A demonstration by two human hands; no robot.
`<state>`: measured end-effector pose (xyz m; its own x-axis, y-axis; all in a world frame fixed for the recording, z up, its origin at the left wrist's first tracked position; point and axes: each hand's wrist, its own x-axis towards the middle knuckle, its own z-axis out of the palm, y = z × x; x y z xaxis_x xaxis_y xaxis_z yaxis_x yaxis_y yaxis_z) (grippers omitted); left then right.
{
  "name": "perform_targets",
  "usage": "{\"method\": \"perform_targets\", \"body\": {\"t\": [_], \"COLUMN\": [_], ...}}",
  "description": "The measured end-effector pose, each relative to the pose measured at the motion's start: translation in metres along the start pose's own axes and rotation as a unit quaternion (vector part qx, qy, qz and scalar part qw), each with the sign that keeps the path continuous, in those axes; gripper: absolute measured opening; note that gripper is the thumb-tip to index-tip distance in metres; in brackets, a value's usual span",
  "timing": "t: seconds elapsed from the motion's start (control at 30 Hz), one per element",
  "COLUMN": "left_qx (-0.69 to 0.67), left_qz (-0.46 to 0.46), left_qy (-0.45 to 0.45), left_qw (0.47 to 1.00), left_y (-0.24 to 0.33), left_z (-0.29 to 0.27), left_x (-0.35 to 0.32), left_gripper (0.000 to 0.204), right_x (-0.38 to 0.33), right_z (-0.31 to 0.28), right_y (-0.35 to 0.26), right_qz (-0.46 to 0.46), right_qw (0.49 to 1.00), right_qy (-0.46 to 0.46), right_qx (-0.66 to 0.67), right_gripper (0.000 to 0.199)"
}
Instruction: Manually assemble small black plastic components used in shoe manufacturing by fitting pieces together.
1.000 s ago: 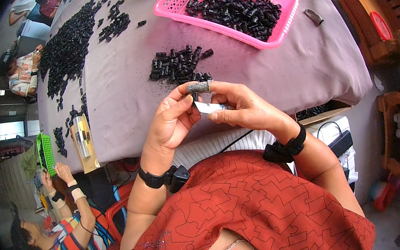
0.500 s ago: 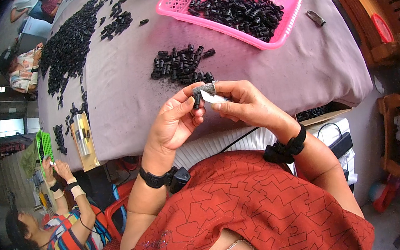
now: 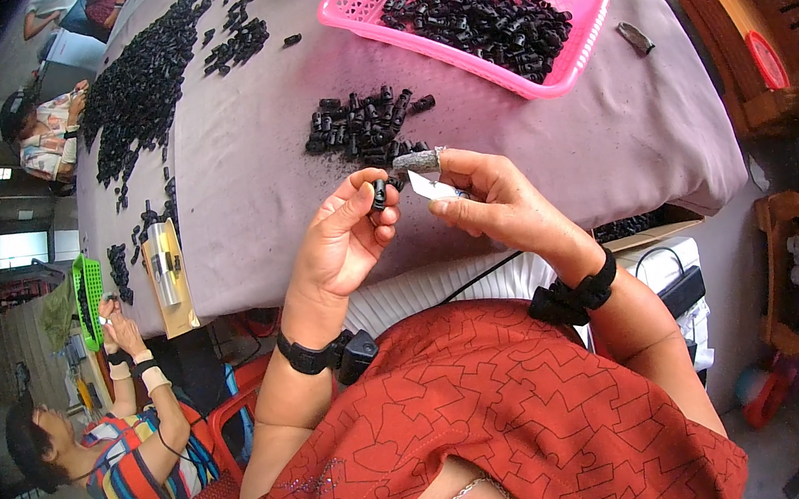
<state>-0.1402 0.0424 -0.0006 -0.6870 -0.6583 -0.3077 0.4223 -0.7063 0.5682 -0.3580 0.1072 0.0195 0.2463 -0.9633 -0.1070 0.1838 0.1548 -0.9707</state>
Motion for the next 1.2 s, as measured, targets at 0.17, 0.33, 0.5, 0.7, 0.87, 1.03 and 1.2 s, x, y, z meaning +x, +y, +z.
{"method": "perform_targets", "body": {"t": [0.17,0.33,0.5,0.7,0.87,1.03,1.2], "left_qx": [-0.015,-0.001,0.012,0.016,0.022,0.021,0.013], "left_qz": [0.006,0.018,0.015,0.01,0.011,0.005,0.003], "left_qy": [0.019,0.041,0.018,0.026,0.038,0.033,0.028], "left_qw": [1.0,0.999,1.0,1.0,0.999,0.999,1.0], "left_y": [0.0,0.002,-0.003,-0.006,-0.008,-0.007,-0.007], "left_z": [0.001,0.005,0.003,0.015,0.018,0.016,0.016], "left_x": [0.001,0.002,0.004,0.007,0.008,0.007,0.007], "left_gripper": [0.031,0.033,0.032,0.031,0.032,0.032,0.031], "right_x": [0.0,0.001,-0.001,0.0,0.0,-0.001,-0.001], "right_z": [-0.002,-0.001,0.0,-0.002,0.0,-0.002,-0.002], "right_y": [-0.003,-0.001,-0.008,0.002,-0.001,-0.002,-0.002], "right_qz": [0.011,0.009,0.012,0.021,0.023,0.032,0.035], "right_qw": [1.0,1.0,0.998,0.995,0.997,0.996,0.996], "right_qy": [-0.021,-0.02,-0.058,-0.079,-0.071,-0.08,-0.076], "right_qx": [0.006,0.009,0.028,0.052,0.034,0.04,0.043], "right_gripper": [0.044,0.045,0.055,0.059,0.058,0.056,0.056]}}
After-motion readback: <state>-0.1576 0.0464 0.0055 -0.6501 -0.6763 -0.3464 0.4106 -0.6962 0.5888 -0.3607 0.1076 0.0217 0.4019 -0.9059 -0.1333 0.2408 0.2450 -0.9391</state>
